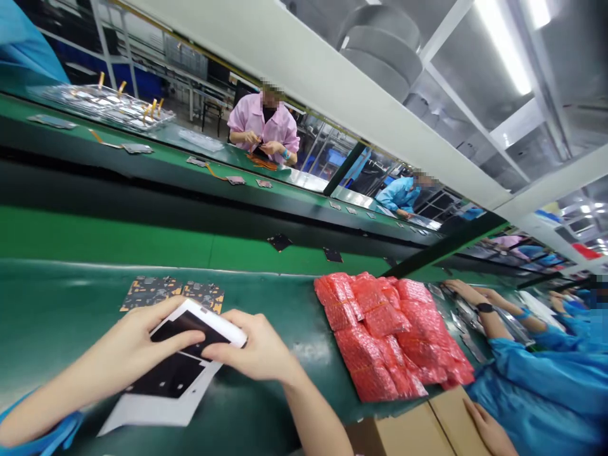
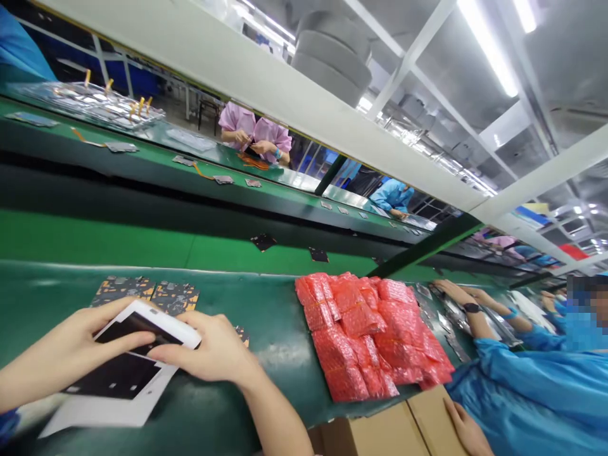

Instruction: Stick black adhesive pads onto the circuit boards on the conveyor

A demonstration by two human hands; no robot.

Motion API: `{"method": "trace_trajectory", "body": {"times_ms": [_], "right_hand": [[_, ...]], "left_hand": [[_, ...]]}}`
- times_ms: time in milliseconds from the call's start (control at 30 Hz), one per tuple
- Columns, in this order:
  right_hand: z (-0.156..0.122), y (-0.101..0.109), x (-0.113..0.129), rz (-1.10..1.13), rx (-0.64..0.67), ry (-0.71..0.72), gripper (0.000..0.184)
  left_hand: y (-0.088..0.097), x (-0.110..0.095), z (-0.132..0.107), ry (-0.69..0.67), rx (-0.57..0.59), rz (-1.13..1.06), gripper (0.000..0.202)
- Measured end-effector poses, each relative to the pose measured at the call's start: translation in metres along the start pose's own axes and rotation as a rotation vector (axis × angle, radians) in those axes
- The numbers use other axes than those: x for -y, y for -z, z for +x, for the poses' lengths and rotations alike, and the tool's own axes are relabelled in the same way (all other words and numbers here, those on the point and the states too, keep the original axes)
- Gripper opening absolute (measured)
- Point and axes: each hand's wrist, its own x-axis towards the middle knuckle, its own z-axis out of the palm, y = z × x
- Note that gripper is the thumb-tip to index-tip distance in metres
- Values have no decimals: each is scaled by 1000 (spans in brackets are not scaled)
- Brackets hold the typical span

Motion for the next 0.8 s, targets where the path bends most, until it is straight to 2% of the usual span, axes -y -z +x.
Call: {"method": "trace_trajectory", "body": {"times_ms": [67,100,200,267,333,467,600,667,733,800], "right_hand": [[19,26,-8,-99,-39,59,23],[33,41,-13,-179,-120,67,26],[77,85,-32,-316,-376,11,54],[97,103,-44,-376,-484,-12,45],[106,108,-54,-417,-553,-13,33],[106,97,-61,-435,-604,27,30],[87,76,-39,-382,-564,94,33],[64,58,-21,-327,-438,167,37],[37,39,-2,-219,-212,258,55],[14,22,10,-94,-167,208,42]], "left_hand": [[2,-4,5,38,-39,-66,49],[2,-6,6,50,-79,-106,49],[-4,-7,6,31,-106,-143,48],[-7,-5,5,-3,-131,-98,48],[-8,0,5,-37,-149,-85,50],[-6,6,3,-39,-139,-132,56],[-7,-3,4,30,-165,-54,59],[-9,-8,7,59,-169,-54,61],[-11,-12,10,47,-145,-93,58],[-13,-14,12,2,-110,-100,55]]}}
